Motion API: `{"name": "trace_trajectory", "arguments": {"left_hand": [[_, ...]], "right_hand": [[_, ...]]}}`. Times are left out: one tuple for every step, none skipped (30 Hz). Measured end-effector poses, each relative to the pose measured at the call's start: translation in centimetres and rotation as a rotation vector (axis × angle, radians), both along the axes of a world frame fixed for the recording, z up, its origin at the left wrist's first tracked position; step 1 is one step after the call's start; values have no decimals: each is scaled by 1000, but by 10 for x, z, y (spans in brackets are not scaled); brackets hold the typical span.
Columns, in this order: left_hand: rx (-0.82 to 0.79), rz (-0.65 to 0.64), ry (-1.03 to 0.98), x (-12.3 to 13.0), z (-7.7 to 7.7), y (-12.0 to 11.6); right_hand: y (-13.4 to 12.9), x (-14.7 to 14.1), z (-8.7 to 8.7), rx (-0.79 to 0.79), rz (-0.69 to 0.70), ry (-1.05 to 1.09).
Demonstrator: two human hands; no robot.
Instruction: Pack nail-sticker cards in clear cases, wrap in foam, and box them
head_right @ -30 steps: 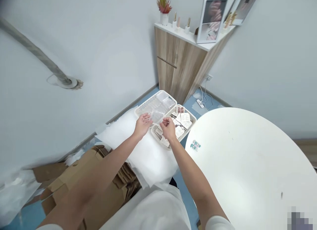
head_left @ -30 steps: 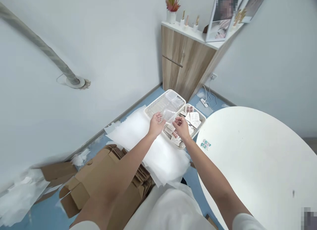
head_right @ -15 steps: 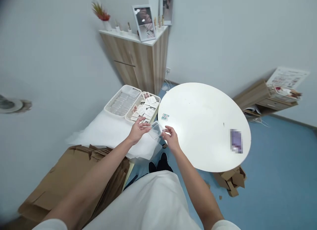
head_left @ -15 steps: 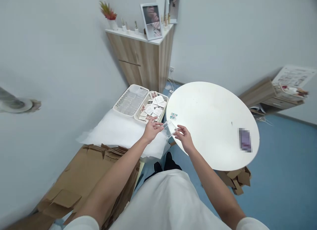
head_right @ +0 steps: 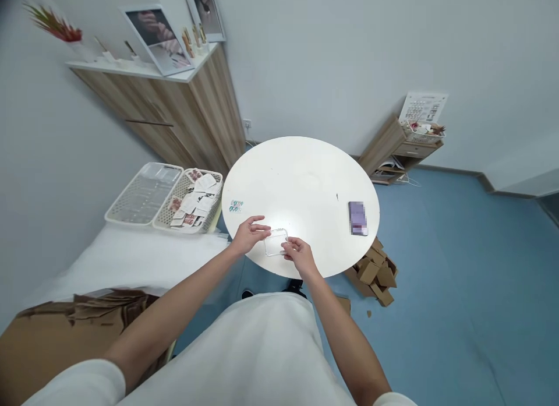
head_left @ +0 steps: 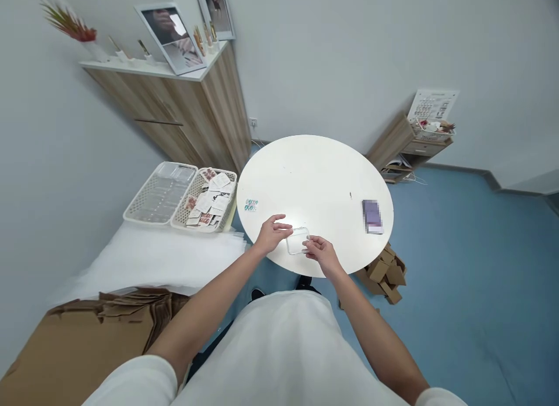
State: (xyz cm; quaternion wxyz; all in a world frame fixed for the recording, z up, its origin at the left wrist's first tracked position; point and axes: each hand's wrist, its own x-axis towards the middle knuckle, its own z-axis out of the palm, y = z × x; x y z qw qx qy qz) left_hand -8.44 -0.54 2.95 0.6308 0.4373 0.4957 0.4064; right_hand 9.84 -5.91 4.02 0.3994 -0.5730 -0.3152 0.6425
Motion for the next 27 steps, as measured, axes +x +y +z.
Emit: {"name": "trace_trajectory", "arguments": {"left_hand": [[0, 26, 11, 11, -3, 2], [-3, 54, 19, 22, -5, 4], [-8, 83, 20, 32, -7, 5], [-14, 111, 17, 40, -8, 6], [-17, 140, 18, 48, -9, 6], [-14, 170, 37, 54, -8, 6], [-3, 198, 78, 60, -7, 4], [18, 222, 140, 65, -6, 2], [47, 237, 215, 70, -3, -1], [80, 232, 286, 76, -1, -4], [115, 210, 334, 81, 2, -8], [143, 162, 354, 88, 4, -11], [154, 111, 351, 95, 6, -14], [146, 69, 328, 102, 6, -16], [112, 46, 291, 108, 6, -17], [62, 43, 242, 115, 5, -17], [14, 42, 186, 120, 4, -17], [-27, 40, 126, 123, 3, -15], [-58, 32, 65, 125, 1, -13], [-79, 21, 10, 125, 0, -10], [-96, 15, -35, 124, -2, -6], [-119, 20, -66, 121, -3, -2], [-149, 34, -87, 117, -4, 2], [-184, 56, -101, 113, -4, 6], [-220, 75, -115, 109, -5, 10], [-253, 80, -133, 105, -6, 13], [-282, 68, -156, 101, -8, 16]], "right_hand": [[3, 11, -2, -6, -11, 1], [6, 20, -4, -9, -22, 2], [9, 29, -6, -10, -34, 5], [13, 37, -7, -9, -47, 10], [17, 45, -8, -9, -57, 18], [21, 52, -9, -8, -64, 27], [24, 58, -9, -6, -70, 34], [28, 65, -9, -4, -76, 37], [31, 70, -10, 0, -82, 34], [33, 75, -10, 7, -88, 27], [36, 79, -11, 18, -95, 15], [37, 81, -13, 35, -102, -2], [39, 83, -14, 58, -106, -27], [40, 83, -16, 89, -111, -62], [40, 82, -17, 126, -111, -109], [40, 79, -18, 167, -107, -170], [39, 76, -18, 210, -97, -243], [39, 73, -18, 258, -81, -321], [39, 69, -16, 311, -62, -397], [38, 66, -15, 369, -34, -461], [38, 63, -12, 429, 6, -510], [39, 61, -10, 489, 52, -545], [39, 60, -8, 542, 97, -573], [40, 60, -7, 580, 125, -599], [41, 60, -6, 596, 123, -629], [43, 62, -6, 586, 85, -660], [45, 64, -7, 549, 23, -679]]}}
